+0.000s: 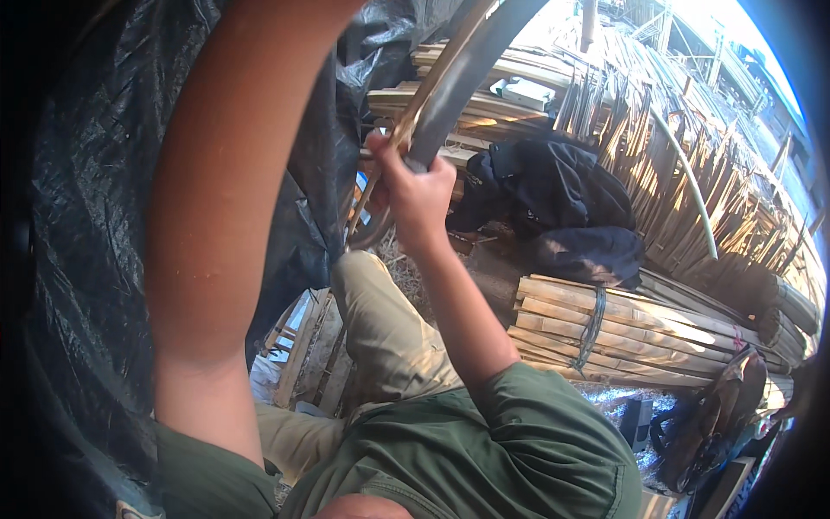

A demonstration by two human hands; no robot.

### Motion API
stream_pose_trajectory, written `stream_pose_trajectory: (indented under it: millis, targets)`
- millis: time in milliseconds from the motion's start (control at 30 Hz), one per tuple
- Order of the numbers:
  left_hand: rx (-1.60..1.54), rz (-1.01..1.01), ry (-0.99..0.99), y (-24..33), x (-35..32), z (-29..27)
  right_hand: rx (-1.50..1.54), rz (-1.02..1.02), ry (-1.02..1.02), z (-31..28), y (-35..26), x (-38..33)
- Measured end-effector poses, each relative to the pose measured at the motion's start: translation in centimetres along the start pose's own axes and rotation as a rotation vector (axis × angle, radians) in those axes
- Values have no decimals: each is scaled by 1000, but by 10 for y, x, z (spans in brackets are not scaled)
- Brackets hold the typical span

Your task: The person cuts, splits, and shaves bamboo sticks using a knife.

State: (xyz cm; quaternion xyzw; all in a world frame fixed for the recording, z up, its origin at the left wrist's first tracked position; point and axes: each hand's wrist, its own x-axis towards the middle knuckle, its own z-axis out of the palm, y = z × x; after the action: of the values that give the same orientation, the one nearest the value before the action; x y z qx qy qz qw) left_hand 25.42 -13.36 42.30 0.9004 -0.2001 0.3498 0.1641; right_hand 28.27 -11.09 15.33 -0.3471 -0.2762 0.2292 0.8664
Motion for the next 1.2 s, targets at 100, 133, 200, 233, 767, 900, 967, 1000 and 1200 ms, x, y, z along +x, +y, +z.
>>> stream_pose_trajectory:
  millis: [100, 133, 200, 233, 767, 900, 967, 1000, 1200]
  targets:
    - [90, -125, 41, -54, -55, 6, -68, -93, 105, -4, -9, 35]
    - [143, -182, 57, -77, -82, 8, -64, -113, 91, -7, -10, 46]
    - [233, -62, 191, -136, -148, 19, -88, -171, 88, -18, -10, 72]
    - [110, -328, 126, -149, -180, 24, -104, -179, 89, -22, -15, 82]
    - [-412, -1173, 74, -119, -478, 100, -835, 131, 319, -202, 117, 314]
    - [-452, -1272, 160, -103, -506, 99, -872, 371, 495, -201, 153, 282]
    - [-460, -1321, 170, -97, -514, 99, -781, 426, 507, -197, 156, 255]
    - [-453, -1344, 188, -91, -521, 99, -701, 397, 485, -184, 160, 231]
    - [-514, -1322, 241, -93, -516, 111, -477, 341, 416, -153, 146, 113]
